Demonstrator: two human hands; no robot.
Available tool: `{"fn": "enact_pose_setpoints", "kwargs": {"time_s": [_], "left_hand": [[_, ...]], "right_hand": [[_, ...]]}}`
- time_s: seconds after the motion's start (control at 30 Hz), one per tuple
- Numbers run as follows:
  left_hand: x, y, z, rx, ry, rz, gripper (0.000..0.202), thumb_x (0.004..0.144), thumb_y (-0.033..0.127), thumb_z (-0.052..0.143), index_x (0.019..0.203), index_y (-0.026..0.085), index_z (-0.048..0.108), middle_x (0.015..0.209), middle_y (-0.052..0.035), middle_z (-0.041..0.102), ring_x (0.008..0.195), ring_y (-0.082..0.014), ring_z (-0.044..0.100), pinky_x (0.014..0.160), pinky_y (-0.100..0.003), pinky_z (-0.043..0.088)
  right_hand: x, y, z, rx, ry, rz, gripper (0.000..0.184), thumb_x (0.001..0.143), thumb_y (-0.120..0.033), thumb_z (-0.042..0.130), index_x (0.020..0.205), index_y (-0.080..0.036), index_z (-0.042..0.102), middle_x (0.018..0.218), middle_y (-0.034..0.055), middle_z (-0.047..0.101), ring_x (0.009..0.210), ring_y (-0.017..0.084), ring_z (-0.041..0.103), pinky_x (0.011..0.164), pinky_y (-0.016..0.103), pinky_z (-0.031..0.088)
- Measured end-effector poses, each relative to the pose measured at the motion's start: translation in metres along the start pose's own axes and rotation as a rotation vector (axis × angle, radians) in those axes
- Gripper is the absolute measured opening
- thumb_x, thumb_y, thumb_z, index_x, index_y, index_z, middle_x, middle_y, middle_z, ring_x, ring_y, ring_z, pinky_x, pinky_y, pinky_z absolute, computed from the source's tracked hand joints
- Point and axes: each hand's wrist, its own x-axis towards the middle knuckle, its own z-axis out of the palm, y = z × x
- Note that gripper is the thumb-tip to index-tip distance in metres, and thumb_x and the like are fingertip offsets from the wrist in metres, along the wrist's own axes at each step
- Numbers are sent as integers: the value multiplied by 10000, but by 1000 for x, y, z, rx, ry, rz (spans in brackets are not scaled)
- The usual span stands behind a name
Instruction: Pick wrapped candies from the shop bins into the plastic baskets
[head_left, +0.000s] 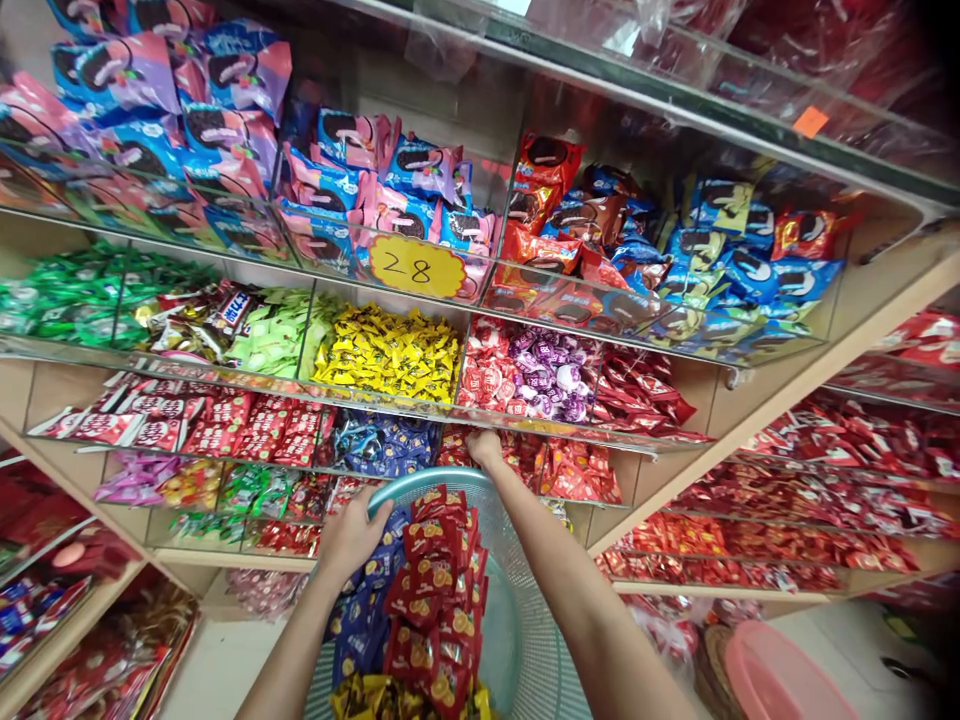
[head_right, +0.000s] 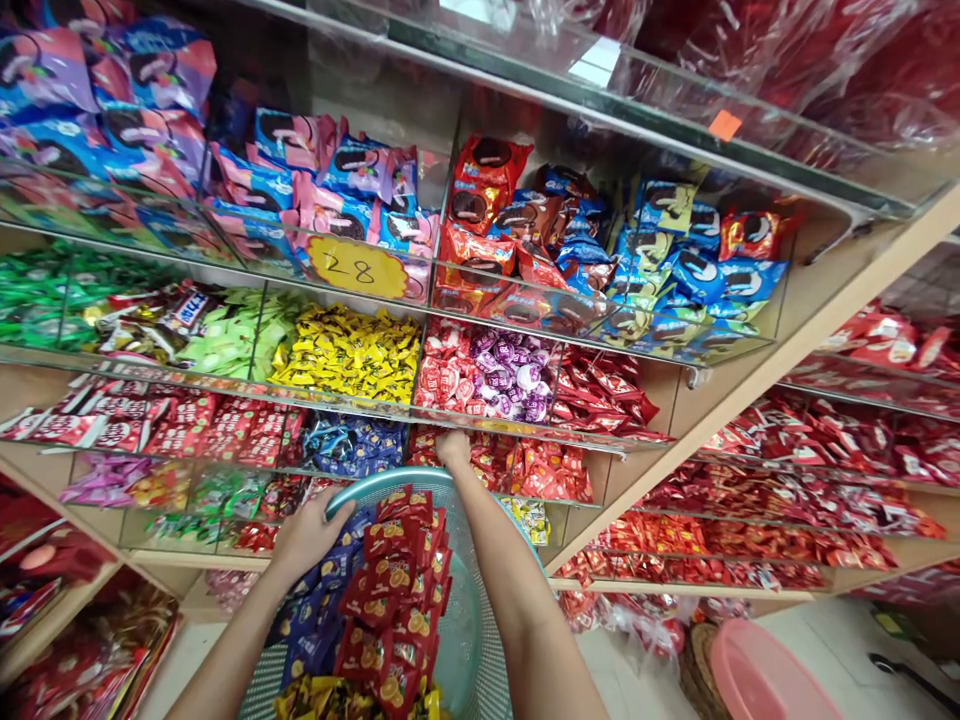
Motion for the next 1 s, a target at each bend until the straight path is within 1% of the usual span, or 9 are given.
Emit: {"fn": "enact_pose_setpoints", "kwargs": {"time_s": [0.2,0.37,0.53,0.67,0.73,0.8,0.87,0.93,1.0], "left_hand": [[1,1,-1,17,-13,-7,397,831,487,332,1077,267,551,881,-41,697,750,-234,635,583,-276,378],[2,1,0,25,-8,-6,417,830,499,328,1103,266,541,897,-48,694,761,-234,634,592,-277,383],[3,1,0,17,-7,0,432,826,507,329,1110,258,539,907,-52,693,772,-231,632,597,-275,387],[3,0,-1,17,-19,-4,441,827,510,320,1120,258,532,920,-54,694,778,-236,635,601,-282,391],[2,0,-1,20,-16,-5,437,828,504,322,1120,256,533,939,-55,692,799,-242,636,617,-288,395],[2,0,0,24,-11,0,433,828,499,325,1117,254,535,951,-56,692,810,-247,637,625,-292,397],[2,-1,1,25,-4,7,430,829,497,325,1116,257,536,952,-55,692,809,-249,638,621,-293,398],[2,-1,2,24,5,14,425,829,497,328,1113,262,539,948,-52,693,811,-250,638,617,-292,398],[2,-1,2,21,13,16,422,828,498,332,1110,264,541,936,-49,694,801,-244,639,612,-287,397]], "right_hand": [[-25,6,-16,274,140,-184,222,833,-245,414,798,-143,608,727,67,651,645,164,580,599,253,418],[-79,25,-43,352,270,-348,242,883,-295,310,838,-174,515,807,46,576,757,158,524,734,282,395],[-131,48,-68,431,390,-474,225,897,-337,317,850,-188,478,837,41,525,781,161,479,754,308,373],[-164,57,-70,726,313,-260,231,865,-421,400,855,-201,468,754,-4,525,673,128,485,661,268,407],[-177,60,-61,1004,173,3,233,831,-443,460,818,-211,457,690,-32,518,601,111,496,581,244,427],[-188,63,-49,1278,-46,328,190,817,-396,499,827,-209,467,686,-32,559,580,105,547,540,232,456],[-198,68,-39,1427,-227,585,143,814,-327,516,858,-193,495,697,-8,609,597,110,599,530,226,487],[-207,73,-33,1471,-317,680,152,797,-304,545,873,-176,515,706,11,630,618,116,623,524,219,507],[-218,76,-33,1457,-443,650,220,750,-314,608,900,-178,523,749,9,635,633,123,629,511,220,517]]}}
